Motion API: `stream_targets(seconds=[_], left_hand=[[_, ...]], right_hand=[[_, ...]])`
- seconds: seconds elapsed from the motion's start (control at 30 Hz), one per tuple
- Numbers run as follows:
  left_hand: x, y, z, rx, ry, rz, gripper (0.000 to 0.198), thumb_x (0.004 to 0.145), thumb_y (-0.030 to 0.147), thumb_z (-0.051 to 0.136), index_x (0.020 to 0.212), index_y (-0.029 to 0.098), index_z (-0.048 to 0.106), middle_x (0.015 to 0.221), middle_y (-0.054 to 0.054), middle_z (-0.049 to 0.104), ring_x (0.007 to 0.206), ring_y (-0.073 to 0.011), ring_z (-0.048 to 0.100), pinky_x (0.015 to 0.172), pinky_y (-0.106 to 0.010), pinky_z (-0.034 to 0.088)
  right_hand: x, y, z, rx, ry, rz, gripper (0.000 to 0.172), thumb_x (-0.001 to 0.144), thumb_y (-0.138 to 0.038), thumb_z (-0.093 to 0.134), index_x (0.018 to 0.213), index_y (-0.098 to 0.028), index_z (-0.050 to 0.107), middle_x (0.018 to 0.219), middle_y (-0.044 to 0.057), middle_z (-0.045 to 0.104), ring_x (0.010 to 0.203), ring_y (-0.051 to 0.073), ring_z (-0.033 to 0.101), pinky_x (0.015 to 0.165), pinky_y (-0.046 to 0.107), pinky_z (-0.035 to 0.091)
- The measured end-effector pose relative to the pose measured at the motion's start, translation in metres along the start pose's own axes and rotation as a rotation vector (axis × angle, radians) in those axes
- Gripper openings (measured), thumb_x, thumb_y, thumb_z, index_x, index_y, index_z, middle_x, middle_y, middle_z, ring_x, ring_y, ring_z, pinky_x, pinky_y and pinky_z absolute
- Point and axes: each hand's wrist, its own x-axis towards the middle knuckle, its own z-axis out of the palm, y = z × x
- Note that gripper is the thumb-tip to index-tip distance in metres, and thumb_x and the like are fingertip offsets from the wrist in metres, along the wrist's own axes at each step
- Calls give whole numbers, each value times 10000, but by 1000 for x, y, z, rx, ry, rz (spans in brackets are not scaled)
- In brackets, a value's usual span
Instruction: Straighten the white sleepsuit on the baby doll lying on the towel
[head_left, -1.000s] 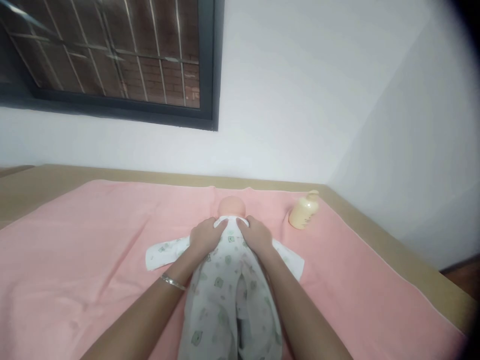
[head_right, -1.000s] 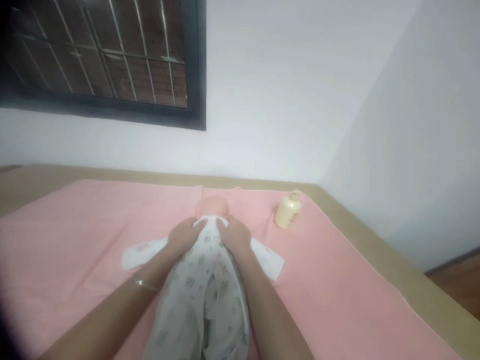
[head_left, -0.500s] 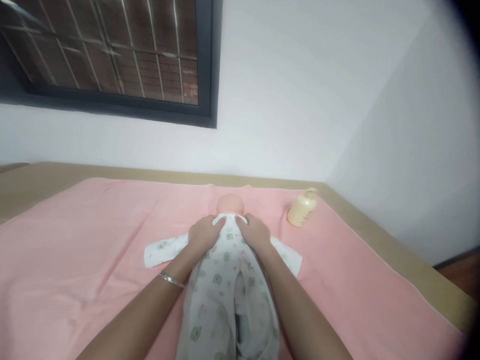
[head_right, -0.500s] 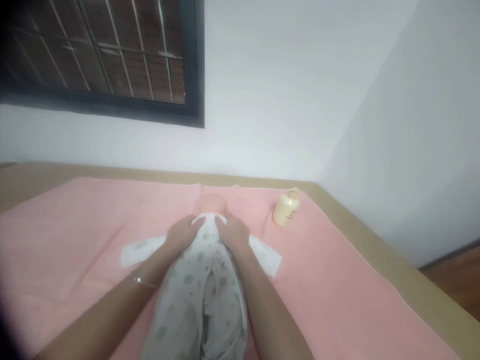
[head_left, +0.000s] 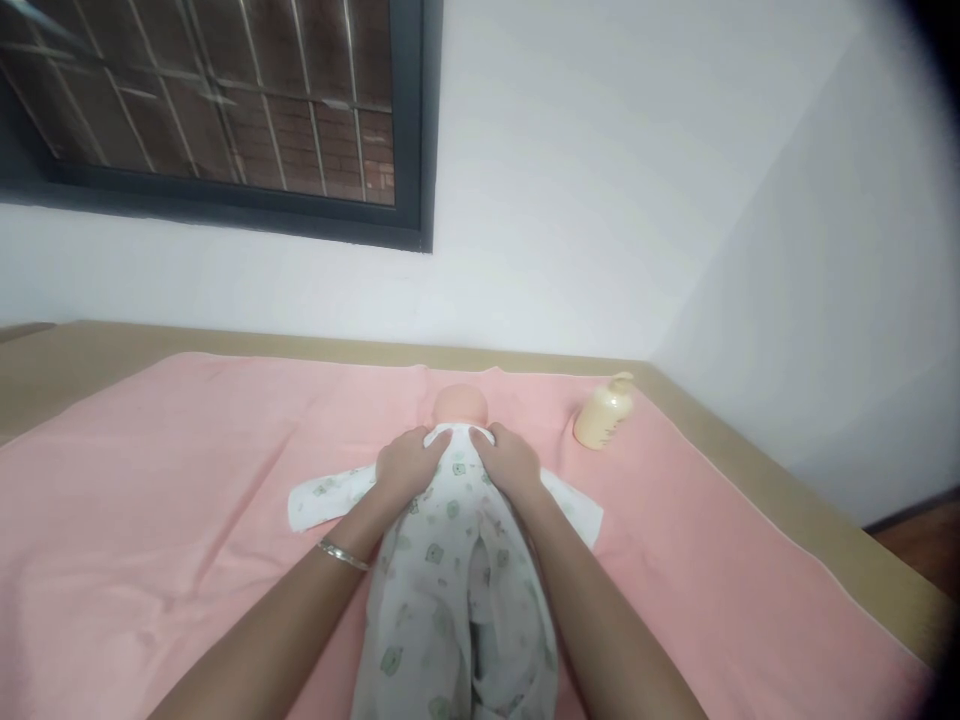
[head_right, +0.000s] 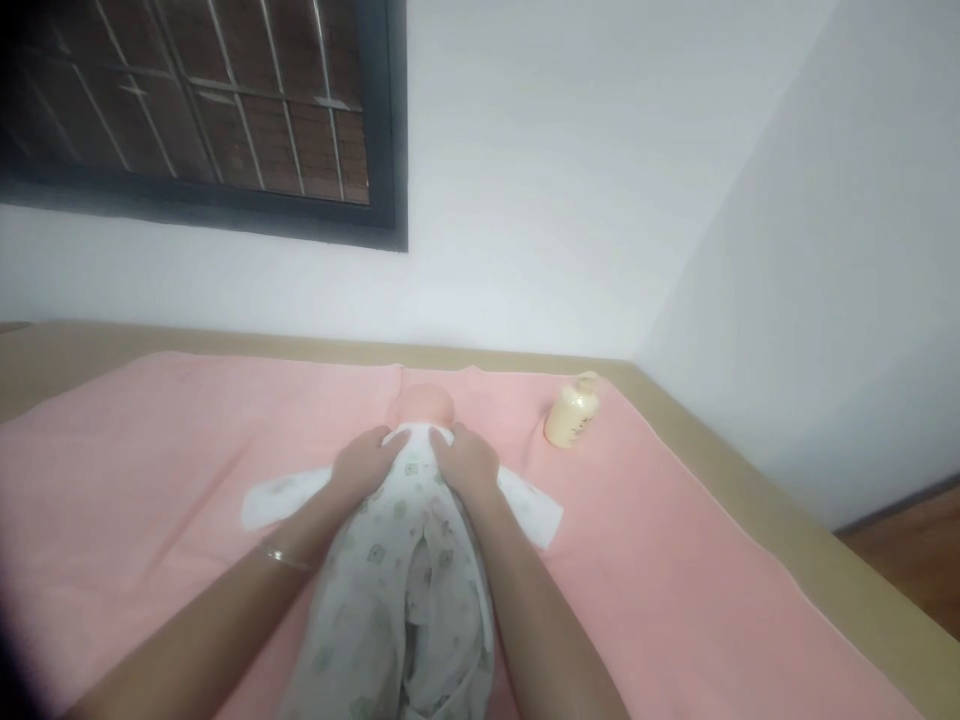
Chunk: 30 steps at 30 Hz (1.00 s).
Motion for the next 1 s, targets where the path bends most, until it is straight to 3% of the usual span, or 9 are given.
stream_targets(seconds=[0.53,0.73,0.87,1.0], left_hand=[[-1,1,-1,23,-6,1,613,865,684,220,909,225,624,963,-71,693,878,-268,626,726,-346,427],[0,4,-4,18,-43,4,625,858,690,226,990,230,629,1047,-76,681,949,-277,619,760,-358,435],[0,6,-7,-9,-93,9,617,852,695,232,991,240,626,1045,-69,685,919,-274,628,741,-357,440],[-3,9,-9,-3,-103,-4,615,852,689,238,1002,237,626,1026,-75,689,899,-277,632,738,-361,442]], right_hand=[[-1,1,-1,22,5,-6,560,903,-639,251,960,-203,599,913,80,659,824,227,593,668,293,378],[-2,-1,-7,-7,-9,-7,570,908,-637,239,973,-199,599,930,89,664,843,238,598,690,304,392],[-10,-12,-18,-141,-53,-37,575,950,-547,198,1015,-150,610,998,147,661,915,266,599,826,375,381],[-31,-29,-33,-335,-63,-150,545,979,-434,194,1003,-106,629,1005,188,660,980,283,584,1031,502,167]])
